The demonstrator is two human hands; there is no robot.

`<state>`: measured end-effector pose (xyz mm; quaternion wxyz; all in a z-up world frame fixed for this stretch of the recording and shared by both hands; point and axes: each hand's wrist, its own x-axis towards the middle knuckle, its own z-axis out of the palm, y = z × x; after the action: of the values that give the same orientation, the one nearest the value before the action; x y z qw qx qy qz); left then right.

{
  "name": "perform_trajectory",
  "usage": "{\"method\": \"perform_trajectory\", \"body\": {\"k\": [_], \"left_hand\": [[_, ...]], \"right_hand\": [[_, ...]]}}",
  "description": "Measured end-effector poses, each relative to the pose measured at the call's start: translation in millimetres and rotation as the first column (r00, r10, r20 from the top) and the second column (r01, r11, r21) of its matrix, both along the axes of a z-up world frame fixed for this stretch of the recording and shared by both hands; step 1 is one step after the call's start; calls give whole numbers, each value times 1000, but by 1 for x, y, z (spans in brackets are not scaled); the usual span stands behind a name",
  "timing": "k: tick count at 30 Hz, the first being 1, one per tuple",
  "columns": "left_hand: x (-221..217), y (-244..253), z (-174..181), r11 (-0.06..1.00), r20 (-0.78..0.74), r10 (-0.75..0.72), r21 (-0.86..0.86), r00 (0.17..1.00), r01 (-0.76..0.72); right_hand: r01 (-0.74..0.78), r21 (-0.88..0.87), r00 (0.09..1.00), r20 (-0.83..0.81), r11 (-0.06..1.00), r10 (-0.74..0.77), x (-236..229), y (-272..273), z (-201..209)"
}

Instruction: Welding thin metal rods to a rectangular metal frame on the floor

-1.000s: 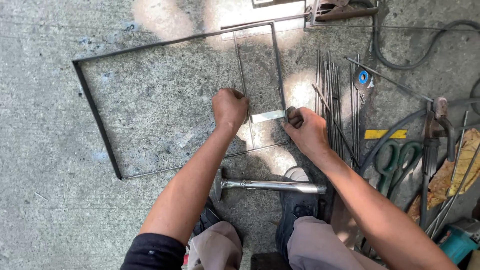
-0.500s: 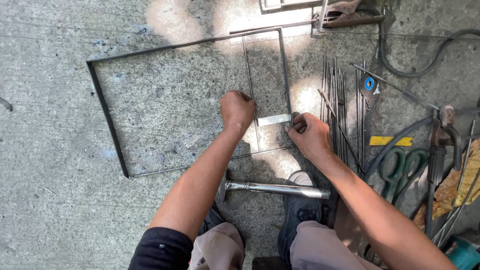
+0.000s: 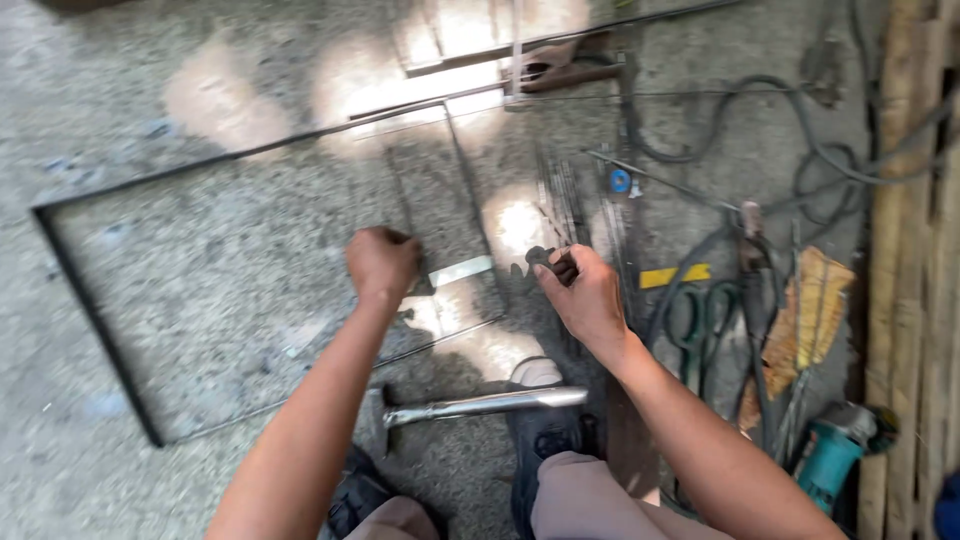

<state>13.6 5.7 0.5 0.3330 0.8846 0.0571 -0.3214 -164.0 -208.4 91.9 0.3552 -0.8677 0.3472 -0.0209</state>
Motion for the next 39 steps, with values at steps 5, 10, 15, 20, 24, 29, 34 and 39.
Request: {"method": "perform_trajectory", "body": {"k": [5, 10, 15, 20, 24, 29, 34, 39], "left_hand": [[-3, -2, 13, 999, 35, -34, 20, 999, 33], [-5, 1, 24, 999, 24, 32, -9, 999, -32], [-7, -1, 23, 992, 65, 116, -60, 991, -112], [-4, -1, 39, 995, 5, 71, -64, 997, -70], [2, -5, 56, 994, -156, 74, -71, 985, -86], [0, -3, 55, 993, -133, 70, -87, 989, -82], [0, -8, 43, 997, -97, 64, -43, 993, -68], [1, -8, 44, 998, -92, 54, -6, 994, -55]], "right_hand": [[24, -596, 997, 78, 803, 28, -55, -96, 23], [23, -733, 919, -252, 680, -303, -139, -253, 5], [217, -147, 907, -335, 965, -255, -201, -364, -25], [371, 174, 871, -406, 912, -277, -194, -324, 1], [430, 298, 848, -456, 852, -269, -215, -345, -13], [395, 559, 915, -310, 729, -258, -229, -330, 20], [304, 690, 951, -256, 656, -172, -275, -367, 37], [98, 435, 978, -207, 895, -7, -289, -324, 73]]}}
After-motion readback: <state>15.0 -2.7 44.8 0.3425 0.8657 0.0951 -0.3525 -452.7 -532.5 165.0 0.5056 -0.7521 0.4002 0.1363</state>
